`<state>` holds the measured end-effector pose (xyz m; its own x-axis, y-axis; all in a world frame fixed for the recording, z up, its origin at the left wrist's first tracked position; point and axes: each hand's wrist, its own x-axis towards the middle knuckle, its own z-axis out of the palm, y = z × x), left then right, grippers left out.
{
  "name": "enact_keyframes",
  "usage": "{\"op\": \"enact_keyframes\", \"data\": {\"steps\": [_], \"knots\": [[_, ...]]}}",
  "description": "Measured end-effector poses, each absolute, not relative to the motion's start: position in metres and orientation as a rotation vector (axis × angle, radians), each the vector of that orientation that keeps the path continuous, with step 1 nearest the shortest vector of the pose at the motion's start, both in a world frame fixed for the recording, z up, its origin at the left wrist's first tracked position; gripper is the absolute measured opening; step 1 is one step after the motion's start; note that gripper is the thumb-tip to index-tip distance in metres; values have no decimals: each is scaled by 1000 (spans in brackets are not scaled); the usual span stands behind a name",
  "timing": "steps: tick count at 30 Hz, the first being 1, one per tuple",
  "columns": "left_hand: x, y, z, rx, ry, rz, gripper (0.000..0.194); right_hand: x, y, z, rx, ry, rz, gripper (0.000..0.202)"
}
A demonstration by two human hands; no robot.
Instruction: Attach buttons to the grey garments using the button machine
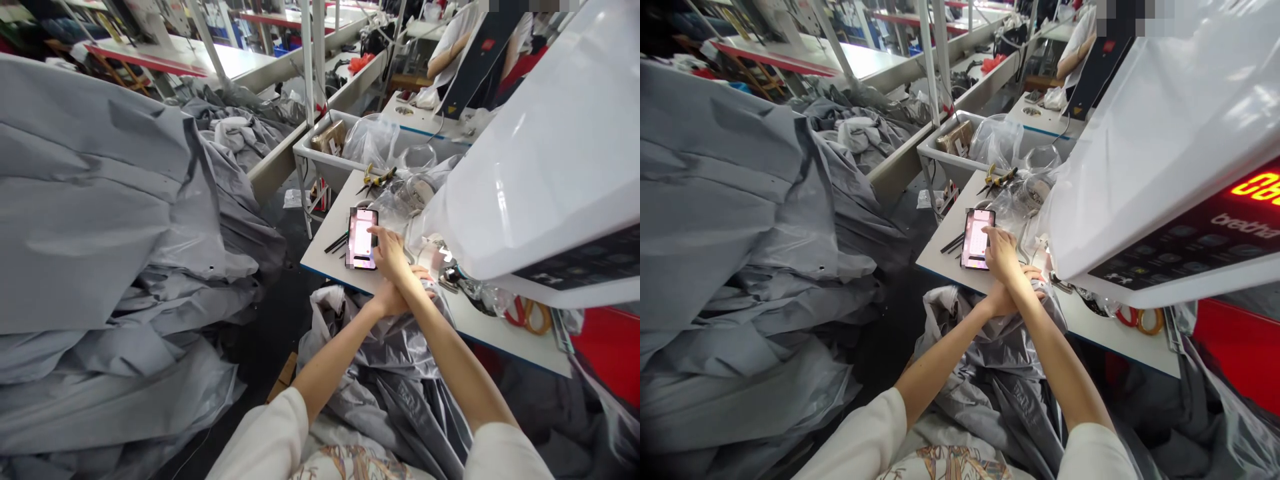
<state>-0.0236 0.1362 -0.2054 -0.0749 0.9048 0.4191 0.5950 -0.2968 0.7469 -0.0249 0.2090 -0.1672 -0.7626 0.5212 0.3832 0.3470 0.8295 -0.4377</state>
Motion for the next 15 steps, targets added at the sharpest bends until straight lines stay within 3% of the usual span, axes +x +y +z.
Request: {"op": "enact_keyframes", "data": {"steps": [10, 15], "knots": [[-24, 132, -187, 1857, 1786, 1059, 28, 73, 131, -152, -434, -2289, 463, 51], [-22, 132, -189, 1899, 1812, 1058, 28, 172, 118, -180, -791, -2125, 420, 39]]}}
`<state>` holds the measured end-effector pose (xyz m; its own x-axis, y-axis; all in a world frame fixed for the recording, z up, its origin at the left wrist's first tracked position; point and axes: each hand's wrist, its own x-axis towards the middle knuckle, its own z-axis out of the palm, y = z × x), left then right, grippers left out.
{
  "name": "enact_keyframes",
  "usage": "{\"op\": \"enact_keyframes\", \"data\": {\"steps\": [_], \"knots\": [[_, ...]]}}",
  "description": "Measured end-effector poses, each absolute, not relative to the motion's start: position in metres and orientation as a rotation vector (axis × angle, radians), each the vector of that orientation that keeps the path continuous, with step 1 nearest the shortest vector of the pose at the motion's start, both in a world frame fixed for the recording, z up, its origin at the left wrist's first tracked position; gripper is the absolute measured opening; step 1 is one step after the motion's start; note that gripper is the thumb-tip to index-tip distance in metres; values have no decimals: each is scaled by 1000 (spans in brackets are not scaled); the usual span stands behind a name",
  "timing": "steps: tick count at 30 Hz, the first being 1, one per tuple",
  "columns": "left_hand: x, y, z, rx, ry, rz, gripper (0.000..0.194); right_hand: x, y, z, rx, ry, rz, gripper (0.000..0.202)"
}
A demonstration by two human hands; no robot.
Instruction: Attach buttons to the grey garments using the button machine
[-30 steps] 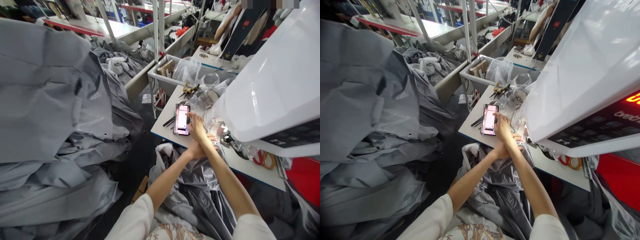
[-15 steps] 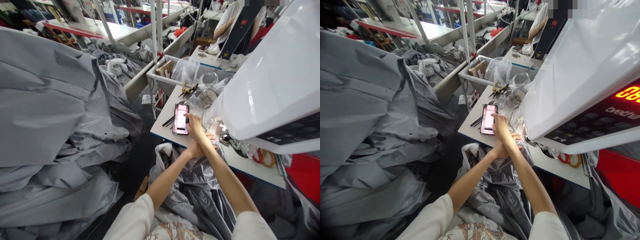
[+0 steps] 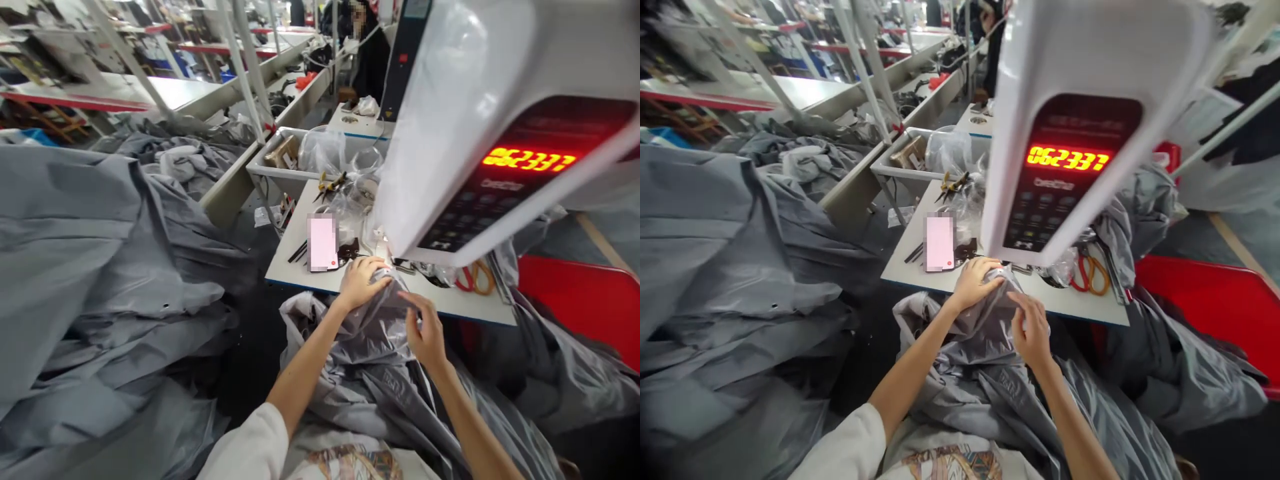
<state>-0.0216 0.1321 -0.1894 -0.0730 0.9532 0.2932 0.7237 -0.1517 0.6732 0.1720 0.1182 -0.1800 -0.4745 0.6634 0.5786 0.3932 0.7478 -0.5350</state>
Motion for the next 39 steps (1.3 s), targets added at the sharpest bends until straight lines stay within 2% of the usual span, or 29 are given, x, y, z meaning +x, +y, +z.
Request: {"op": "enact_keyframes", "data": {"steps": [4, 8, 18, 23, 26, 31, 39], "knots": [[-19, 136, -194, 1911, 1823, 1075, 27, 238, 141, -187, -1124, -1956, 281, 29], [-18, 139, -198, 1922, 1826, 1064, 27, 270, 184, -178, -1234, -1877, 169, 22], [-16, 139, -197, 1962, 1850, 1015, 26, 244, 266, -173, -1118, -2307, 287, 19], [-15, 138, -196, 1957, 1880, 998, 26, 242, 256, -160, -1271, -2061, 158, 23], [-15, 138, -195, 1963, 1870, 1007, 26, 231, 231, -147, -1212, -1888, 124, 23], [-15, 138, -196, 1959, 1853, 1043, 26, 183, 183, -149, -864, -2197, 404, 19], [-16, 137, -195, 1963, 1842, 1068, 27, 142, 191, -170, -776, -2180, 606, 16]]}}
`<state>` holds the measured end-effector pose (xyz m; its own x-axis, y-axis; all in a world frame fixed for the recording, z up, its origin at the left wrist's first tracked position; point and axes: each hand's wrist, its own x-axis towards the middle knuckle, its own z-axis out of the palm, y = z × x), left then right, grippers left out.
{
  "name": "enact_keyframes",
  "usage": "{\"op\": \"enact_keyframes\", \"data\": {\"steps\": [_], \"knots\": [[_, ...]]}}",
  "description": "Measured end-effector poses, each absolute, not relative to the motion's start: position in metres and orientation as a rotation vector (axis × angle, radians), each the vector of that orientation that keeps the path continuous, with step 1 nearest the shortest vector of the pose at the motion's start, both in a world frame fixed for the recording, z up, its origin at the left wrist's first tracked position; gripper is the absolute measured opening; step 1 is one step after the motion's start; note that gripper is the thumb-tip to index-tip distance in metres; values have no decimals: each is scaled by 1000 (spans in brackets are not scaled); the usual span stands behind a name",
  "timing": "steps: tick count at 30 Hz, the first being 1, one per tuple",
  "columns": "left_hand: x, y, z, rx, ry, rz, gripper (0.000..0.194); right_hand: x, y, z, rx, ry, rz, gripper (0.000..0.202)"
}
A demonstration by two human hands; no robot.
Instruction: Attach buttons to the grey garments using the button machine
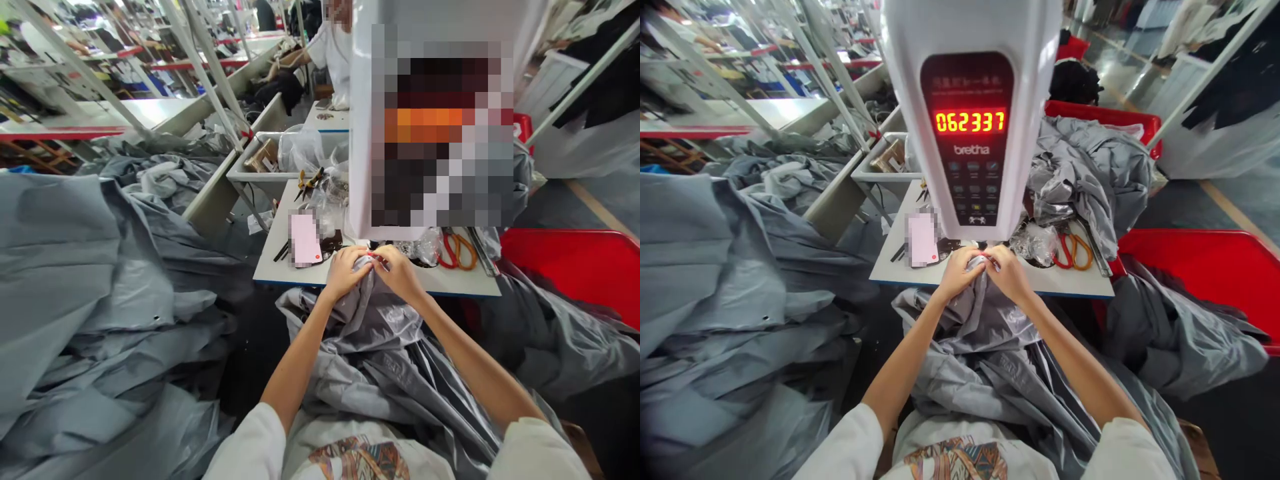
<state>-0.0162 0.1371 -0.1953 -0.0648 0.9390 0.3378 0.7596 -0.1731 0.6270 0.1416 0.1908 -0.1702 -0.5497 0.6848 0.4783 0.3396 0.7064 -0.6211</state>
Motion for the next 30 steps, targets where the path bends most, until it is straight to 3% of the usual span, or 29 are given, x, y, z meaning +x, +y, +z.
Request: {"op": "enact_keyframes", "data": {"steps": [23, 26, 30], "knots": [[-21, 133, -191, 1889, 1820, 1071, 29, 144, 204, -164, -854, -2241, 936, 25], [-21, 133, -190, 1895, 1808, 1084, 27, 148, 208, -157, -927, -2237, 814, 23], [-21, 132, -190, 1886, 1809, 1082, 26, 170, 233, -152, -1197, -2177, 298, 21]]}}
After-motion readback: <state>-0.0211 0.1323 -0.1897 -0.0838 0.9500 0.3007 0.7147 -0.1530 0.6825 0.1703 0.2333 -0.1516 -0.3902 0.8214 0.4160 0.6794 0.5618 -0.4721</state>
